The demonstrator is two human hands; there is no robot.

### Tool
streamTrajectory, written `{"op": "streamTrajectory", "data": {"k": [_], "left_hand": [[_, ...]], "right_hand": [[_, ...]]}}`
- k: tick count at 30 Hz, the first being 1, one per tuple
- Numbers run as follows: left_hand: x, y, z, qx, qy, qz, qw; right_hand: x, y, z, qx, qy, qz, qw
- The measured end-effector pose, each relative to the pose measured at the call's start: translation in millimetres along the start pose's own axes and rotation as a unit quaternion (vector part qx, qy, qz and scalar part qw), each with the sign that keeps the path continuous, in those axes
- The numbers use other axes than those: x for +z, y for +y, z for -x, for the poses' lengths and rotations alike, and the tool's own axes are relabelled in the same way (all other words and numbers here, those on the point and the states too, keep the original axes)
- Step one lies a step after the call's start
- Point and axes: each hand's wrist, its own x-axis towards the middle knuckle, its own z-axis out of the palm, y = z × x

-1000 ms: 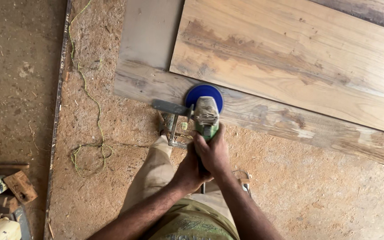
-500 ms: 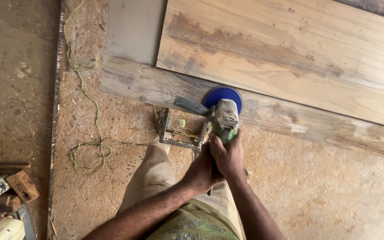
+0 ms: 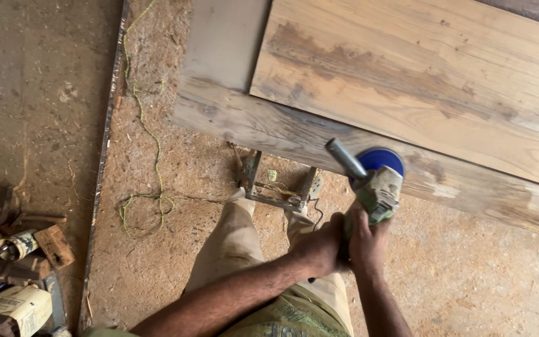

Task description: The person uses a handheld electric sander to smooth the surface of a wooden plank. They move the sander back and forth along the length of the plank, covering the entire surface area.

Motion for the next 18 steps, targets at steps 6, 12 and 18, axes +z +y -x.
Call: {"op": "streamTrajectory", "data": {"k": [6, 12, 18], "left_hand": [[33.2, -25.9, 59.9, -0.143, 0.209, 0.371, 0.893], [62.5, -66.6, 123.7, -0.246, 0.245, 0.506, 0.789], [56.9, -79.5, 136.5, -0.238, 0.265, 0.617, 0.702]], "right_hand": [[65.9, -46.5, 30.5, -0.055, -0.104, 0.049, 0.992], [142.8, -119.9, 56.2, -0.024, -0.248, 0.080, 0.965], [154.5, -139.0, 58.4, -0.098, -0.248, 0.091, 0.959]]}}
